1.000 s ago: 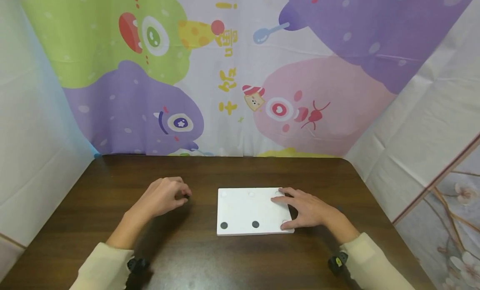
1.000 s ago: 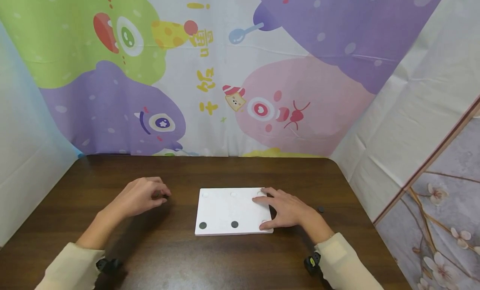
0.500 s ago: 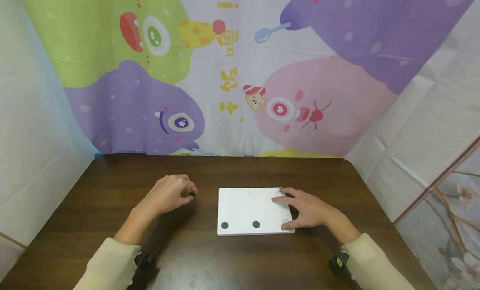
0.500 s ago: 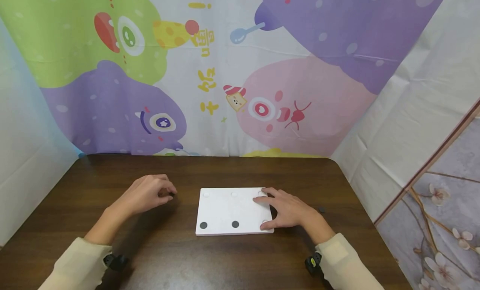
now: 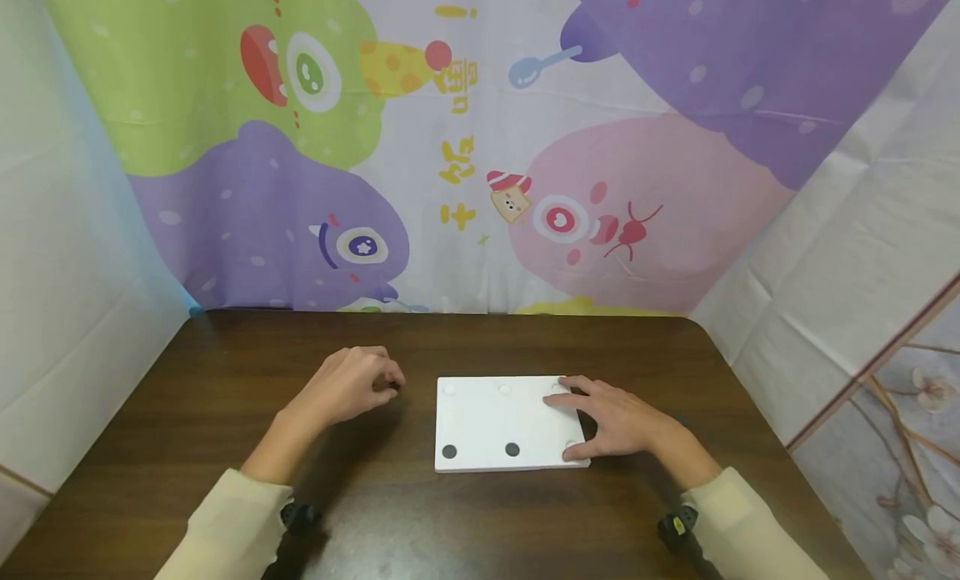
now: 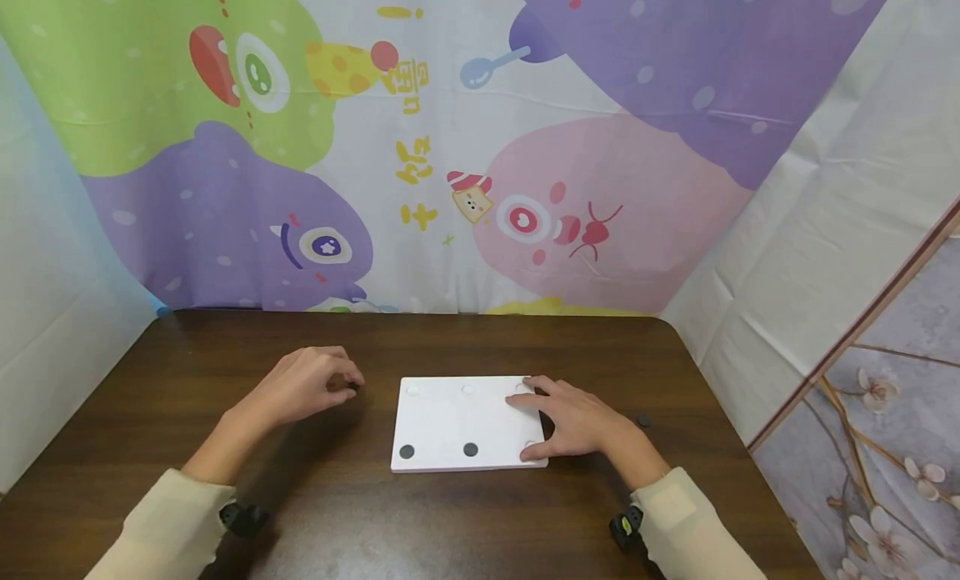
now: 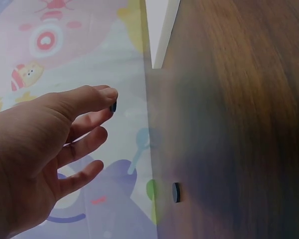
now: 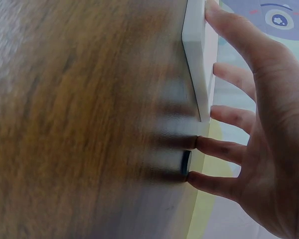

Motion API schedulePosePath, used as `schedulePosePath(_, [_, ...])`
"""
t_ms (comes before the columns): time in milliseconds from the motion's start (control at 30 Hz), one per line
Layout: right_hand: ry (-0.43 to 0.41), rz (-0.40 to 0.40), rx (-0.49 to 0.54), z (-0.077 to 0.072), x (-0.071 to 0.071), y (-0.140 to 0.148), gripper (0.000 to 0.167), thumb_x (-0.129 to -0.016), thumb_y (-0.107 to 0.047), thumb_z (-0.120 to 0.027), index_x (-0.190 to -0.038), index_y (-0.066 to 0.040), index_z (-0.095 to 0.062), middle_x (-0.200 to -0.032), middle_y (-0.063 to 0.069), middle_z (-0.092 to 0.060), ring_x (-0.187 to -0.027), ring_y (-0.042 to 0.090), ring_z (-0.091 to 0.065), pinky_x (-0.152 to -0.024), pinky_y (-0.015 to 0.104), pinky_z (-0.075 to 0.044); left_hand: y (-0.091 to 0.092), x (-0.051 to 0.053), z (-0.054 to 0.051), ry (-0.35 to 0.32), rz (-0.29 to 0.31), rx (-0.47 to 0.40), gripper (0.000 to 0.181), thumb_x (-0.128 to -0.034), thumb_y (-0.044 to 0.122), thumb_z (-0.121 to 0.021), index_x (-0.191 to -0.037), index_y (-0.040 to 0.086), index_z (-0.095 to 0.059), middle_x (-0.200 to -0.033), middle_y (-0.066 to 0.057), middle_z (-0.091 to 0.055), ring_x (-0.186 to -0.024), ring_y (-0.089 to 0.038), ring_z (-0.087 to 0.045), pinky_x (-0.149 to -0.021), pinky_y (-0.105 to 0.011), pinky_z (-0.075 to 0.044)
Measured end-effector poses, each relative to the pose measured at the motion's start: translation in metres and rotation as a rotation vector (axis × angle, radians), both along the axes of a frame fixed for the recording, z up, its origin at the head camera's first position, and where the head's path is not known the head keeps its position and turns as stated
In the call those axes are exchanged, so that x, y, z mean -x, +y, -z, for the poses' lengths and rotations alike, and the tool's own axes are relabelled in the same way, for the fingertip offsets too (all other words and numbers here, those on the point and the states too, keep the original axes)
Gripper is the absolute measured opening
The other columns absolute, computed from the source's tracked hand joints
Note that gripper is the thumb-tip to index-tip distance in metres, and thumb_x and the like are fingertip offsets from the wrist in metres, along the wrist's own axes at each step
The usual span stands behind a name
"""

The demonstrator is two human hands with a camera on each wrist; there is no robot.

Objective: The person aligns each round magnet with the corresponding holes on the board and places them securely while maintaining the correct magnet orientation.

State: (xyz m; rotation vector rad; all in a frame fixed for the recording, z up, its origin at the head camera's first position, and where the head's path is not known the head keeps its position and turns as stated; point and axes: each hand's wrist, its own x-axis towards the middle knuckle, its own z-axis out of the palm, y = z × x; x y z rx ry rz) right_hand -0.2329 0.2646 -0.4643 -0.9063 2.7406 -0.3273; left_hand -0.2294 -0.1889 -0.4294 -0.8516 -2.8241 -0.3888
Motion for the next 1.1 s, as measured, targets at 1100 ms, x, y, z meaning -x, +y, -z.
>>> schedulePosePath(1100, [0.015,-0.010,-0.005,0.002,0.001,0.002,0.089,-0.091,-0.070,-0.084,-0.166,-0.030,-0.057,-0.177,0.018,-0.046,-0.155,0.052,-0.054,-0.114,0.076,-0.052,0.026,0.016,0.005,0.003,0.036,-0.024,0.014,-0.0915,0.010,-0.089,-0.103,0.018,-0.089,-0.101,0.003,-0.080,-0.074,-0.007,-0.063,-0.067,-0.030,-0.054])
